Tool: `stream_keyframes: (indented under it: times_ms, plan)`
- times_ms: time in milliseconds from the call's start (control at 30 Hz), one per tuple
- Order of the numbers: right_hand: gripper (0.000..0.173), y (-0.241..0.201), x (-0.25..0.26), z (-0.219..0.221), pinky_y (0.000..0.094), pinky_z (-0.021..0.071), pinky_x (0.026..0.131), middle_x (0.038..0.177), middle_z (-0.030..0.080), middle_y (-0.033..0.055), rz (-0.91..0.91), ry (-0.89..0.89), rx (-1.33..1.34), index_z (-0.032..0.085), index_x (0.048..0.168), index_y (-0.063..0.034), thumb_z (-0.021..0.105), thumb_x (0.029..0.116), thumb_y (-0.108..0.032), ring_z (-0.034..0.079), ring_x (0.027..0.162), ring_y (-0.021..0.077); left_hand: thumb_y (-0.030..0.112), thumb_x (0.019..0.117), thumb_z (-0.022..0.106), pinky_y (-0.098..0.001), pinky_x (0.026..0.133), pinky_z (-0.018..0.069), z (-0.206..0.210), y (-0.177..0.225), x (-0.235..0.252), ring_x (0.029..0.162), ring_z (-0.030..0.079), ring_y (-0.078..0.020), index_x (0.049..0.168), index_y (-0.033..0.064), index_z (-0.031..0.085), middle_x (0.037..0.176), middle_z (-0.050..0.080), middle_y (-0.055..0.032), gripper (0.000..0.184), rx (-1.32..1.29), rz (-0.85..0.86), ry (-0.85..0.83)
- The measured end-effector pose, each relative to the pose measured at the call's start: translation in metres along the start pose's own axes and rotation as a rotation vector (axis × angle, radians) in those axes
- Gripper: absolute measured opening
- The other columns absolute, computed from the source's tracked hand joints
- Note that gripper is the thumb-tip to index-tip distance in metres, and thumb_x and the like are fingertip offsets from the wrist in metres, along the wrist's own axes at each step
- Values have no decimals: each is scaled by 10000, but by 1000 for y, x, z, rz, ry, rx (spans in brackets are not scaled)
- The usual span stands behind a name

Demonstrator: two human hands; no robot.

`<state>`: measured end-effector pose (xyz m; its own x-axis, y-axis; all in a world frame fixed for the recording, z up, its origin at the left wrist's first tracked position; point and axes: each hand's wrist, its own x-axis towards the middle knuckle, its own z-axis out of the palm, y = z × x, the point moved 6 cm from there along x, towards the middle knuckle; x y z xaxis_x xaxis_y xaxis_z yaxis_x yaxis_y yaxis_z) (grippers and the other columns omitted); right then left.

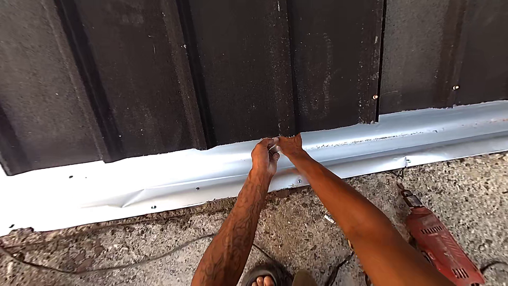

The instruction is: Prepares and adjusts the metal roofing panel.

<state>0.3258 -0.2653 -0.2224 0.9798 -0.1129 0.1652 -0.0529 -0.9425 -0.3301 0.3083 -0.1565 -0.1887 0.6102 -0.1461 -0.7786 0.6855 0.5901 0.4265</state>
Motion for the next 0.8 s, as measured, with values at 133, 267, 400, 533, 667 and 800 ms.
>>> stream_keyframes:
  times_ms: [133, 267, 400, 533, 667, 800]
  plan:
    - [205, 6, 0, -4, 639, 531, 815, 991, 723, 282, -68, 140, -28, 748, 981, 37, 741, 842, -113, 705, 981, 466, 26, 989, 474, -164, 396, 349, 6, -3, 0, 480, 502, -59, 923, 35, 563, 845, 672, -112, 111, -31, 0, 9]
    - [295, 4, 4, -4, 633, 525, 845, 1033, 723, 274, -76, 183, -8, 747, 1032, 26, 764, 842, -200, 698, 1026, 448, 29, 1002, 452, -163, 401, 358, 3, -3, 1, 496, 515, -59, 977, 34, 563, 923, 684, -126, 114, -9, 7, -7]
    - [291, 8, 4, -3, 593, 550, 810, 994, 736, 240, -104, 287, -37, 754, 1007, -1, 767, 822, -225, 717, 976, 413, 42, 1003, 449, -164, 404, 363, 3, -1, 4, 497, 527, -58, 973, 30, 575, 918, 700, -129, 130, 12, 14, -17]
    - [327, 8, 4, -5, 602, 545, 813, 1004, 734, 255, -84, 286, -21, 751, 1011, 18, 776, 812, -241, 715, 992, 425, 48, 1009, 450, -164, 406, 361, 3, -2, 2, 500, 523, -61, 986, 36, 576, 922, 696, -124, 129, 20, 22, -18]
    - [357, 4, 5, -7, 638, 526, 838, 1052, 727, 288, -30, 194, 0, 745, 1031, 56, 765, 817, -229, 700, 1040, 465, 67, 1022, 435, -158, 397, 367, -3, -2, 3, 497, 528, -51, 1066, 32, 576, 924, 695, -113, 152, 37, 20, -19]
    - [205, 2, 0, -5, 634, 540, 777, 972, 730, 270, -72, 157, -59, 753, 947, 24, 741, 839, -150, 713, 962, 456, 71, 1040, 438, -153, 395, 355, -5, -1, -9, 471, 503, -42, 1151, -6, 567, 893, 693, -117, 187, 129, 35, -6]
